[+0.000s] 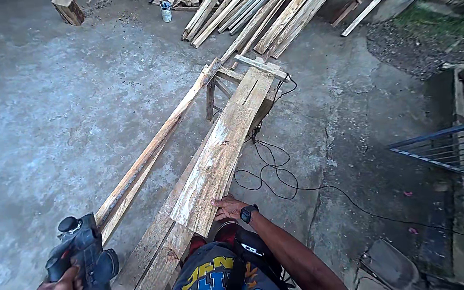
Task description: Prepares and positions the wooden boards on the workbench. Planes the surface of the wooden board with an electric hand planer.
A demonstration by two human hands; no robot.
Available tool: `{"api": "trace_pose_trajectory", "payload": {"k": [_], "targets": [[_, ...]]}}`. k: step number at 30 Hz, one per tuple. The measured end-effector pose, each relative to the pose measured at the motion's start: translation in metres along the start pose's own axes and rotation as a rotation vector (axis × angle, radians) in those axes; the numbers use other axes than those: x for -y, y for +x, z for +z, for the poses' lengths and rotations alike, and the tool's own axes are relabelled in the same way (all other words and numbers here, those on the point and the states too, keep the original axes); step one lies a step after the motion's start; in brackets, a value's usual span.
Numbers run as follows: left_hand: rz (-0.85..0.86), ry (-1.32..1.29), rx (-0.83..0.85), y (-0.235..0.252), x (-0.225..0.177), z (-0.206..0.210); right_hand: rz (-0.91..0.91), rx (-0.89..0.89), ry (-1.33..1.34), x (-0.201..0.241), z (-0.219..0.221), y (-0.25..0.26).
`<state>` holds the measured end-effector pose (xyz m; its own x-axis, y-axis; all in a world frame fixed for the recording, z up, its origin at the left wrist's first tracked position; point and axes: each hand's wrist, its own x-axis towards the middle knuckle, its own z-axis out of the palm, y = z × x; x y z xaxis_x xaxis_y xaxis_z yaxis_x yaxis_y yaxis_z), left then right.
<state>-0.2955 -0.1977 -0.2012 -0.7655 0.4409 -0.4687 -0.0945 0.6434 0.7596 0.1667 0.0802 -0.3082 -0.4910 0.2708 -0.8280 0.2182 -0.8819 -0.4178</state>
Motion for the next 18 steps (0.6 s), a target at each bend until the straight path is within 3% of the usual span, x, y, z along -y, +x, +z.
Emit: {"api": "trace_pose_trajectory", "payload": {"k": [5,9,12,18], "targets": [[0.171,0.137,0.053,-0.002,-0.079,0.059,-0.022,-0.087,-0.081,0.016,-0.002,-0.008],[0.283,0.143,0.154,-0.006,-0.149,0.131,-0.233,-0.298,0.058,0.081,-0.037,-0.025],[0.354,0.177,0.236,-0.019,-0.199,0.197,-0.361,-0.396,0.021,0.125,-0.080,-0.014],[0.411,0.337,0.428,-0.033,-0.280,0.332,-0.353,-0.317,-0.108,0.141,-0.112,-0.004]]}}
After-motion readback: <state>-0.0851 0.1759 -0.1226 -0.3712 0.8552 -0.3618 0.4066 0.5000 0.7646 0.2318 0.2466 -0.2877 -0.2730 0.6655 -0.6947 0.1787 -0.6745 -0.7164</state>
